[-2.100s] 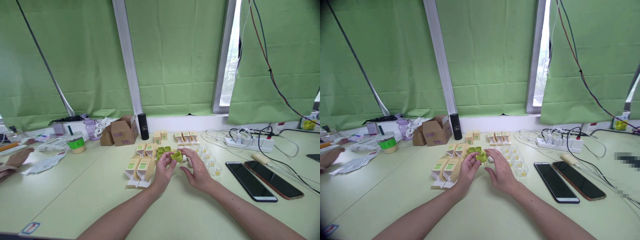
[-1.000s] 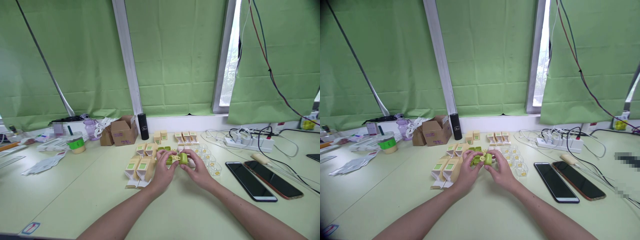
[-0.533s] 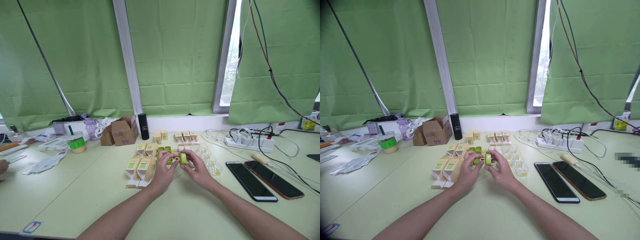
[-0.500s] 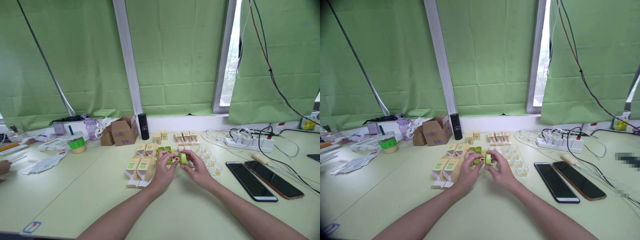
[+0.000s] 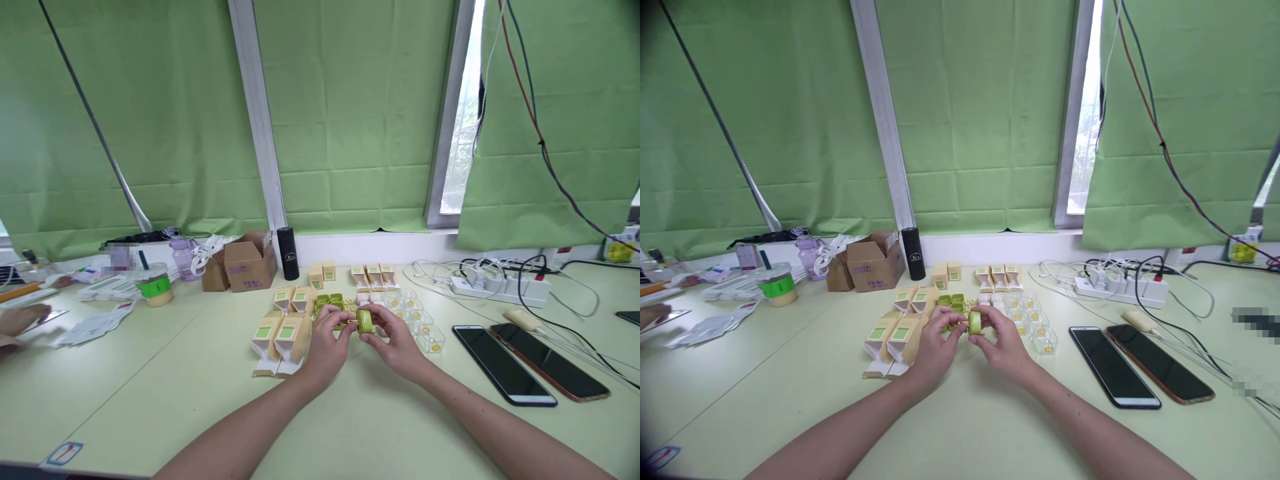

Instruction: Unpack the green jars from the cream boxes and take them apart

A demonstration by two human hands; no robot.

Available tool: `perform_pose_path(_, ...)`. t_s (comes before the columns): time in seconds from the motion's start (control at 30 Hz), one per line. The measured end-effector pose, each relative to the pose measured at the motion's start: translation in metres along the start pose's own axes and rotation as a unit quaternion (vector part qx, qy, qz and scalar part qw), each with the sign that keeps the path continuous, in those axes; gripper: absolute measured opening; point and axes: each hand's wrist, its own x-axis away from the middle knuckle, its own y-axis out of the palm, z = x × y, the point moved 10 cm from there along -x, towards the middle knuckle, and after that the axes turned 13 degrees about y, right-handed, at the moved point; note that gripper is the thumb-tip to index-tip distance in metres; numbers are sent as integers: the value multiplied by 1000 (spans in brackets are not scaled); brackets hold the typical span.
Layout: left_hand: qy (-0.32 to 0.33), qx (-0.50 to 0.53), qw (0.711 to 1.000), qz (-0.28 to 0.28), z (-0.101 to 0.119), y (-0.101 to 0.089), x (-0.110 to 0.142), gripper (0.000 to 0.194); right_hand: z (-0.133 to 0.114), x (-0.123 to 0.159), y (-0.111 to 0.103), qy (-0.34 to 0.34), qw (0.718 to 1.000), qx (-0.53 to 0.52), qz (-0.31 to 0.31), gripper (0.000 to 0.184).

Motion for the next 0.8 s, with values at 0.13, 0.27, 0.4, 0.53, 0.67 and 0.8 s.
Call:
perform_pose_path(0.13, -8, 5, 1000, -8, 0, 1, 0, 11, 3, 1, 2, -1, 1000, 8, -5, 40)
perform_pose_path(0.27, -8, -7, 1000, -9, 0, 0, 1, 11, 5, 1, 3, -5, 1000, 16, 0, 41)
perform_pose_path(0.4, -6, -11, 1000, -10, 1, 0, 2, 10, 5, 2, 4, -13, 1000, 15, -2, 42)
perform_pose_path(0.53, -7, -16, 1000, -11, 0, 1, 2, 10, 7, 2, 5, -12, 1000, 15, -6, 42)
perform_pose_path(0.67, -7, -12, 1000, -16, 0, 2, 2, 11, 11, 2, 6, -2, 1000, 17, -13, 43)
perform_pose_path(0.8, -6, -17, 1000, -15, 1, 2, 2, 11, 13, 2, 8, 7, 1000, 21, -20, 44)
